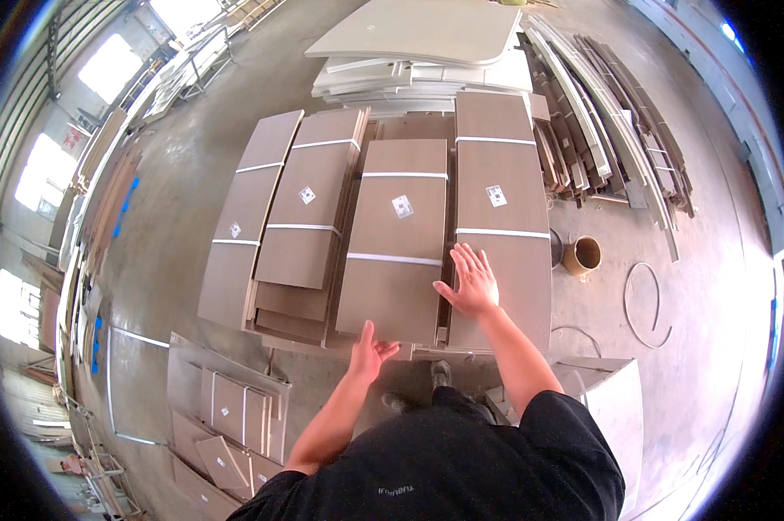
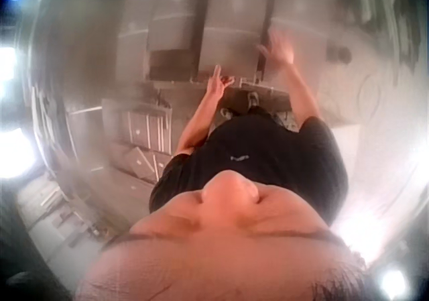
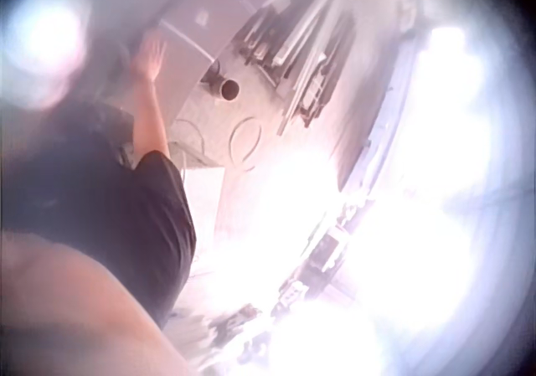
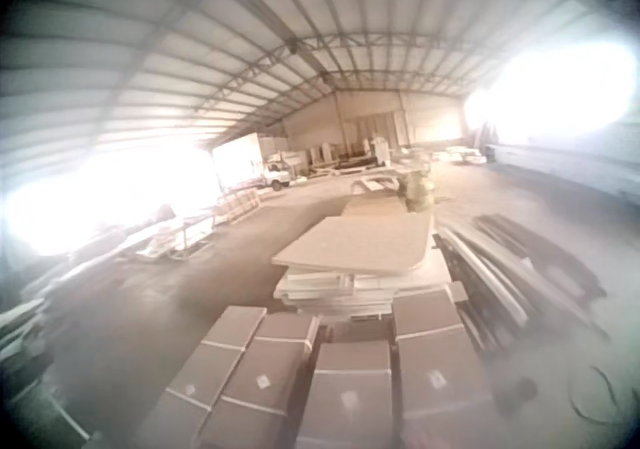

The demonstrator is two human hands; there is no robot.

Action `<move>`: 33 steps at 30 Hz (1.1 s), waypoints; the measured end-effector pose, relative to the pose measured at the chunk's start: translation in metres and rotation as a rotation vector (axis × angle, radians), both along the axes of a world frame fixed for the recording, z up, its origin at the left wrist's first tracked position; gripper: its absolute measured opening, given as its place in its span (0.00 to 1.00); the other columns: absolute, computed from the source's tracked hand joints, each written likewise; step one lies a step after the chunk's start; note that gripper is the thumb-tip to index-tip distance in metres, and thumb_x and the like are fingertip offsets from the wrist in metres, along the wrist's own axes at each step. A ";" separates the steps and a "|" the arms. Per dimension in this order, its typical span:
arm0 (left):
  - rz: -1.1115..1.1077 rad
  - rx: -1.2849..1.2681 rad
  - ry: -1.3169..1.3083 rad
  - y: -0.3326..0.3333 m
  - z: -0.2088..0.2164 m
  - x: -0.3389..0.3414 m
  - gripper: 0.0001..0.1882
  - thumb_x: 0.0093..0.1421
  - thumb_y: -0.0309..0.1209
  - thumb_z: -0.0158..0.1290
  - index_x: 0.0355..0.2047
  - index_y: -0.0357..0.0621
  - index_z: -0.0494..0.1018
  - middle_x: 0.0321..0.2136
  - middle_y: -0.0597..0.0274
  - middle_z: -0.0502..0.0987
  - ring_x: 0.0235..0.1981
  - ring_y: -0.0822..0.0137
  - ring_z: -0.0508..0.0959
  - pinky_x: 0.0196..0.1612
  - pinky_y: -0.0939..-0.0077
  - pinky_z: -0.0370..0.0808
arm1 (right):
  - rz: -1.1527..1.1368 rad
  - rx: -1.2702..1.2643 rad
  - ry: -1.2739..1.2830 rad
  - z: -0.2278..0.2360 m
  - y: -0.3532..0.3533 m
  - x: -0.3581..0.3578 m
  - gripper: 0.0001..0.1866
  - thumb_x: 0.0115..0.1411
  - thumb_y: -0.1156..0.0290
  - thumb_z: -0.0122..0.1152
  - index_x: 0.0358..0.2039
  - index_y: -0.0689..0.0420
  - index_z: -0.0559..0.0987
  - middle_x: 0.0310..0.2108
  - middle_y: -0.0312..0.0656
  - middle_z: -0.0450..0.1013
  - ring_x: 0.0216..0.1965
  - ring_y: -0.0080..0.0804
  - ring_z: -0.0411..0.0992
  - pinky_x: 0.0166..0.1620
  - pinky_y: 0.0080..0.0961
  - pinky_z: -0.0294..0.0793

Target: The person picks up flat wooden boards from a stack and places them on a workbench. They wrap white plastic straps around the boards to secure them and then stack the bundled boards on a pallet. The person repeats this process for multiple boards.

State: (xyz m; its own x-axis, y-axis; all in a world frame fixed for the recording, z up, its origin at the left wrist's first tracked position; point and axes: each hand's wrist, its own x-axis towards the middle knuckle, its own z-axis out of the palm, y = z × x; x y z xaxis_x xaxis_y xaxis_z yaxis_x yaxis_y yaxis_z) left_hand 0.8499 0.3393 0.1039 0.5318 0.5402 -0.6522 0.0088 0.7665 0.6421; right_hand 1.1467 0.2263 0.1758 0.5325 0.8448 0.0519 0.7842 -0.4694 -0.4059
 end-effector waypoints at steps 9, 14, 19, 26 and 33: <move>0.036 0.005 -0.010 -0.004 0.002 0.012 0.40 0.67 0.58 0.54 0.61 0.32 0.62 0.47 0.43 0.77 0.47 0.53 0.81 0.49 0.55 0.82 | 0.023 -0.070 -0.017 0.002 -0.002 0.002 0.48 0.62 0.30 0.52 0.71 0.54 0.64 0.77 0.38 0.51 0.78 0.31 0.42 0.79 0.39 0.34; 0.076 0.061 0.010 0.000 0.000 0.011 0.36 0.67 0.55 0.57 0.57 0.33 0.64 0.46 0.48 0.76 0.46 0.55 0.80 0.47 0.54 0.82 | 0.051 -0.036 -0.023 0.007 -0.005 -0.002 0.50 0.58 0.27 0.54 0.70 0.51 0.66 0.77 0.38 0.51 0.78 0.31 0.41 0.79 0.41 0.34; -0.051 0.160 0.206 0.001 0.019 0.015 0.39 0.66 0.58 0.56 0.58 0.30 0.65 0.45 0.49 0.80 0.42 0.58 0.84 0.41 0.63 0.83 | 0.036 -0.066 -0.045 0.013 -0.007 0.003 0.48 0.58 0.27 0.56 0.68 0.49 0.69 0.76 0.35 0.53 0.78 0.33 0.44 0.79 0.42 0.36; -0.333 0.294 0.342 0.015 0.013 -0.026 0.29 0.69 0.56 0.51 0.51 0.40 0.76 0.33 0.60 0.83 0.32 0.68 0.84 0.35 0.74 0.79 | 0.015 0.020 -0.063 0.002 0.005 -0.004 0.44 0.59 0.31 0.57 0.64 0.53 0.75 0.73 0.38 0.59 0.77 0.36 0.48 0.78 0.43 0.39; -0.409 0.477 0.457 -0.082 -0.072 -0.158 0.21 0.69 0.48 0.55 0.45 0.42 0.79 0.31 0.64 0.82 0.30 0.70 0.81 0.36 0.71 0.78 | 0.084 0.086 -0.148 -0.001 0.006 -0.018 0.37 0.59 0.43 0.65 0.60 0.55 0.76 0.70 0.41 0.64 0.74 0.42 0.54 0.76 0.47 0.44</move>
